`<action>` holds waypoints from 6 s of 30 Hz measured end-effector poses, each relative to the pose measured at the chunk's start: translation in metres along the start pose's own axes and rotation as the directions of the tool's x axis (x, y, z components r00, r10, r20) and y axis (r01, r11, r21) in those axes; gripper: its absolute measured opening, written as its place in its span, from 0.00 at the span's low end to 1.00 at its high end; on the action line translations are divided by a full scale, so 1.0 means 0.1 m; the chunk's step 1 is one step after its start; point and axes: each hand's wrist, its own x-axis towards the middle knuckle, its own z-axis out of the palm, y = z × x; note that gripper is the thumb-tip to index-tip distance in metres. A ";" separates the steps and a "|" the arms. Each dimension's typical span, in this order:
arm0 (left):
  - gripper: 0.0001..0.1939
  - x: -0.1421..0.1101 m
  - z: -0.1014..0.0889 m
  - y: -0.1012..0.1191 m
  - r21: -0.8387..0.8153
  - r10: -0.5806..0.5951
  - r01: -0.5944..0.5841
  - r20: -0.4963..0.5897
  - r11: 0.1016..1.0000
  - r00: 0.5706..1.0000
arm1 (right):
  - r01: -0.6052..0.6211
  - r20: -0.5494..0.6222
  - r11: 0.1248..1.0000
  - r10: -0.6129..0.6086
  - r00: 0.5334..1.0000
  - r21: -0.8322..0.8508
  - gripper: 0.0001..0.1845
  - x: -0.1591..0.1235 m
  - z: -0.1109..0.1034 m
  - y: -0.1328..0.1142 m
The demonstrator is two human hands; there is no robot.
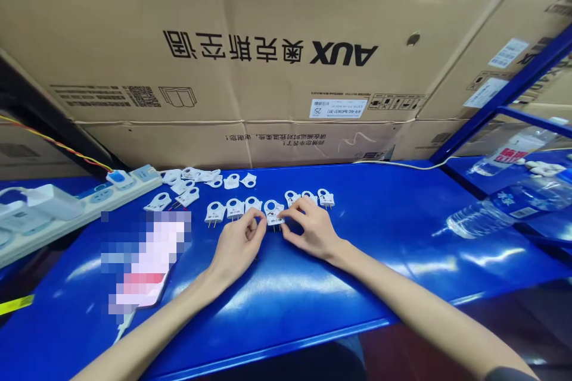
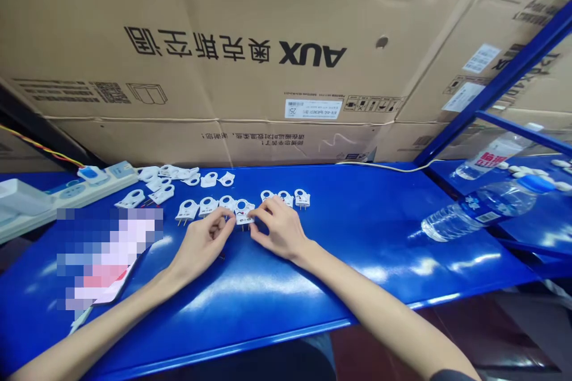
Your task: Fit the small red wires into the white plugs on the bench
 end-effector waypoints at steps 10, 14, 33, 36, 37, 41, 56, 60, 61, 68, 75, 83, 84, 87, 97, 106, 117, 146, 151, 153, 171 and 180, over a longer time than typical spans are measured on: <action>0.14 0.00 -0.05 0.02 -0.041 0.048 -0.046 0.032 0.998 0.998 | -0.036 0.089 0.999 0.039 0.995 -0.033 0.07 -0.01 0.03 -0.01; 0.10 0.01 -0.10 0.04 0.009 0.113 -0.116 0.147 0.993 0.983 | -0.103 0.124 0.991 0.113 0.986 -0.083 0.07 -0.01 0.02 -0.03; 0.06 -0.04 -0.25 0.11 0.358 0.315 -0.521 0.496 0.775 0.809 | -0.205 0.113 0.956 0.231 0.966 -0.208 0.10 0.14 0.16 0.06; 0.07 -0.04 -0.25 0.12 0.380 0.311 -0.515 0.481 0.768 0.819 | -0.208 0.117 0.954 0.236 0.965 -0.214 0.11 0.14 0.19 0.07; 0.08 -0.04 -0.25 0.11 0.376 0.312 -0.508 0.473 0.775 0.824 | -0.210 0.118 0.954 0.239 0.964 -0.216 0.11 0.15 0.19 0.07; 0.12 -0.03 -0.25 0.08 0.328 0.320 -0.481 0.439 0.813 0.839 | -0.215 0.136 0.948 0.251 0.958 -0.233 0.14 0.18 0.10 0.09; 0.21 -0.01 -0.10 0.06 0.250 0.030 -0.059 0.120 0.966 0.992 | -0.217 0.277 0.927 0.304 0.911 -0.305 0.10 0.05 -0.33 0.35; 0.19 -0.02 -0.06 0.06 0.239 0.007 -0.043 0.149 0.970 0.989 | -0.219 0.292 0.931 0.304 0.907 -0.291 0.07 0.05 -0.29 0.29; 0.19 -0.03 -0.05 0.05 0.242 0.004 -0.042 0.154 0.969 0.988 | -0.216 0.298 0.934 0.300 0.906 -0.285 0.05 0.06 -0.29 0.28; 0.14 -0.02 -0.01 0.00 0.253 0.006 -0.048 0.161 0.966 0.987 | -0.108 0.439 0.990 0.136 0.888 -0.089 0.05 0.06 -0.38 0.13; 0.12 -0.05 0.00 0.01 0.213 0.069 -0.119 0.230 0.970 0.971 | 0.042 0.473 0.999 -0.023 0.881 -0.029 0.06 0.04 -0.40 0.01; 0.12 -0.04 -0.01 -0.03 0.123 0.101 -0.123 0.172 0.985 0.980 | 0.155 0.355 0.985 -0.119 0.927 -0.076 0.06 0.00 -0.29 -0.03; 0.12 -0.03 -0.01 -0.03 0.109 0.101 -0.119 0.158 0.987 0.982 | 0.168 0.334 0.982 -0.131 0.934 -0.084 0.06 -0.01 -0.26 -0.02; 0.12 -0.01 -0.02 -0.01 0.033 0.061 -0.065 0.125 0.997 0.990 | 0.201 0.272 0.975 -0.170 0.947 -0.091 0.06 -0.04 -0.19 0.00; 0.15 -0.04 -0.05 0.09 -0.089 0.016 -0.008 0.096 0.996 0.995 | 0.126 0.210 0.985 -0.099 0.973 -0.121 0.05 -0.03 -0.17 -0.01; 0.11 -0.04 -0.05 0.05 -0.048 0.043 -0.035 0.183 0.998 0.982 | -0.208 0.048 0.957 0.222 0.974 -0.204 0.07 0.01 -0.25 0.16; 0.06 -0.09 -0.04 0.08 0.224 0.183 -0.259 0.312 0.939 0.932 | -0.335 0.165 0.911 0.379 0.911 -0.242 0.08 0.05 -0.11 0.30; 0.12 -0.10 -0.02 0.03 0.227 0.210 -0.251 0.188 0.941 0.959 | -0.236 0.389 0.911 0.363 0.847 -0.338 0.10 0.07 -0.63 0.48; 0.16 -0.11 -0.03 0.06 0.213 0.335 -0.409 0.312 0.887 0.889 | -0.230 0.391 0.920 0.347 0.852 -0.316 0.07 0.06 -0.61 0.47; 0.17 -0.11 -0.03 0.06 0.220 0.358 -0.445 0.345 0.868 0.868 | -0.229 0.381 0.927 0.335 0.862 -0.296 0.05 0.07 -0.61 0.45; 0.14 -0.05 -0.02 0.03 0.050 0.060 -0.060 0.002 0.997 0.998 | 0.149 0.172 0.984 -0.131 0.976 -0.097 0.06 0.05 -0.25 0.00; 0.12 -0.05 0.00 0.03 0.030 0.059 -0.060 0.015 0.998 0.998 | 0.173 0.167 0.974 -0.148 0.975 -0.147 0.07 0.03 -0.23 -0.05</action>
